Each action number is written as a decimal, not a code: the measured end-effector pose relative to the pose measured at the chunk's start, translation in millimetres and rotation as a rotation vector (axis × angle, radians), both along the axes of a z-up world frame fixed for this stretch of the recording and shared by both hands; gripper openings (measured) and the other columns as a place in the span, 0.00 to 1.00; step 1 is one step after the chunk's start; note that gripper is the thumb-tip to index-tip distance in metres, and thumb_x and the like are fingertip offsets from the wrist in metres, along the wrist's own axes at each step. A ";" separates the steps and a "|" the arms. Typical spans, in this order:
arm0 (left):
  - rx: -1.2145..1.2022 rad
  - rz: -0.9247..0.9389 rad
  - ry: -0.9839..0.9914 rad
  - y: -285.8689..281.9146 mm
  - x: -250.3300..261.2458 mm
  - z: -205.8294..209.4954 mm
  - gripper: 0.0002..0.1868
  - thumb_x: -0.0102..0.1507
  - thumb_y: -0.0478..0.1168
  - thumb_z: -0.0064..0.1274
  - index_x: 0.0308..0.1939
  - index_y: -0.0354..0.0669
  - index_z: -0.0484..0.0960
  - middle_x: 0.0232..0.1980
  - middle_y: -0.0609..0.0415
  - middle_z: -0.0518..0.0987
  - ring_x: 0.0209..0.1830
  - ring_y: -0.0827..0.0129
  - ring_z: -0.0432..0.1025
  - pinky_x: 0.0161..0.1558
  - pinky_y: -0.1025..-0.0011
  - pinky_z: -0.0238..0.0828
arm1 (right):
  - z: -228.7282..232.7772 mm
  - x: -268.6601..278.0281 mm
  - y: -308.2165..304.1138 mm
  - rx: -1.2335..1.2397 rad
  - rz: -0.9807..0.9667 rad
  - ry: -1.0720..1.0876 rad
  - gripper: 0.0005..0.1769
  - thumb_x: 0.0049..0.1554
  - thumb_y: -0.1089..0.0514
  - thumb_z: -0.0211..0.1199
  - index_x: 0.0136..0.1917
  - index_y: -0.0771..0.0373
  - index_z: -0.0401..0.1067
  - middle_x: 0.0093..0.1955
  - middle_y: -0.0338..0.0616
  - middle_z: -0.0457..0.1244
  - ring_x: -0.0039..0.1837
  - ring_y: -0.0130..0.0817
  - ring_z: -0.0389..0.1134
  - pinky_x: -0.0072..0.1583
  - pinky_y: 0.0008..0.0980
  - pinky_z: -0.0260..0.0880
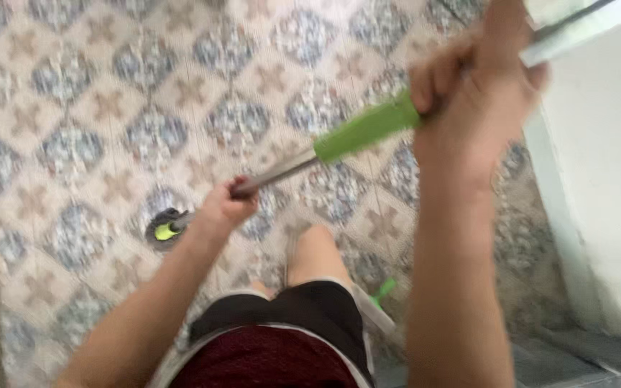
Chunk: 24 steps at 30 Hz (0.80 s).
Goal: The person mops a tiled floor using a mop, then rinses the mop head in a bucket.
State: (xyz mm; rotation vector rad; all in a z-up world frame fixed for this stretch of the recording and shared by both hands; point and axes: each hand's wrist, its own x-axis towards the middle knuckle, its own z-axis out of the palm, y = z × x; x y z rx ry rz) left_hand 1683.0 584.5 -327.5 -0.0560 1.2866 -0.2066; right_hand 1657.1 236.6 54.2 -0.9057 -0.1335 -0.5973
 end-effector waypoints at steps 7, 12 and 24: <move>0.003 0.012 0.080 -67.9 215.4 76.2 0.07 0.68 0.31 0.46 0.38 0.26 0.75 0.32 0.41 0.78 0.30 0.61 0.79 0.42 0.62 0.84 | 26.1 190.5 -33.6 -0.093 -0.185 0.045 0.31 0.70 0.47 0.69 0.33 0.61 0.58 0.26 0.44 0.51 0.27 0.33 0.54 0.33 0.37 0.56; 0.052 -0.177 -0.135 -99.8 384.7 45.4 0.10 0.63 0.31 0.41 0.28 0.41 0.75 0.25 0.54 0.77 0.25 0.65 0.75 0.38 0.60 0.81 | 32.7 317.2 -71.7 -0.192 -0.325 0.034 0.29 0.68 0.45 0.68 0.34 0.62 0.60 0.26 0.42 0.52 0.27 0.35 0.59 0.34 0.38 0.59; -0.144 -0.489 -0.148 -249.6 700.1 18.0 0.08 0.64 0.34 0.48 0.29 0.39 0.77 0.26 0.53 0.78 0.25 0.64 0.76 0.31 0.62 0.78 | 48.2 592.4 -188.6 -0.235 -0.568 -0.006 0.28 0.71 0.44 0.65 0.38 0.66 0.66 0.27 0.45 0.57 0.26 0.35 0.61 0.31 0.36 0.63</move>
